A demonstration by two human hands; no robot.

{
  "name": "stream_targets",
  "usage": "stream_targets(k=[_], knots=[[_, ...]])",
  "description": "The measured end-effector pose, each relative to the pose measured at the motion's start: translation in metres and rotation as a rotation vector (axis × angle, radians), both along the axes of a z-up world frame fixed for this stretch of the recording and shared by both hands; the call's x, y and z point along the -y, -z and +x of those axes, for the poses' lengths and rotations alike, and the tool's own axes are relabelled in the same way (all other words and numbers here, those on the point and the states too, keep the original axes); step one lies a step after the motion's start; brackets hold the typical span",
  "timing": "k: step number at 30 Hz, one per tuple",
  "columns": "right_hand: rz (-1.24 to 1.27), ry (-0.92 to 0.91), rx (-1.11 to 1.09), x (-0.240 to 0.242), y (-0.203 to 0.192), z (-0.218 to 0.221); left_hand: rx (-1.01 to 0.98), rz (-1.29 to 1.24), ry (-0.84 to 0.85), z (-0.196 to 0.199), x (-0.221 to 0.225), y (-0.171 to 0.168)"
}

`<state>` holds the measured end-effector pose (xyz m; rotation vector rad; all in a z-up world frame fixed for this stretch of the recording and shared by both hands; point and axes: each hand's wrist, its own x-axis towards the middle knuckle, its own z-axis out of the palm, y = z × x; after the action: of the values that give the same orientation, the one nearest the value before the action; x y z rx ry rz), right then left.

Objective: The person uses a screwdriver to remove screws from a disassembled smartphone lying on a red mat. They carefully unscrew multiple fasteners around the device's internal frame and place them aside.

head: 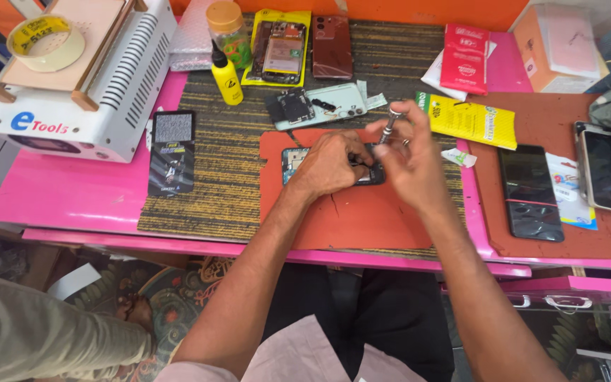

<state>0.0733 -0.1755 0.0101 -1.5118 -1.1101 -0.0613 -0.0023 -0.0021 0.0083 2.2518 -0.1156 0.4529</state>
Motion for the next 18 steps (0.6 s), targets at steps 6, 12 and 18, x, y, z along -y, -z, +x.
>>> stream_targets(k=[6,12,18], knots=[[-0.007,0.135,-0.058,0.0,0.011,0.002,0.023,0.015,0.023,-0.003,0.001,-0.002],[0.319,0.076,-0.248,0.01,0.03,0.001,0.086,0.102,0.044,-0.005,0.005,-0.001],[0.574,0.269,-0.598,0.019,0.039,0.009,0.155,0.285,0.021,-0.009,0.015,0.005]])
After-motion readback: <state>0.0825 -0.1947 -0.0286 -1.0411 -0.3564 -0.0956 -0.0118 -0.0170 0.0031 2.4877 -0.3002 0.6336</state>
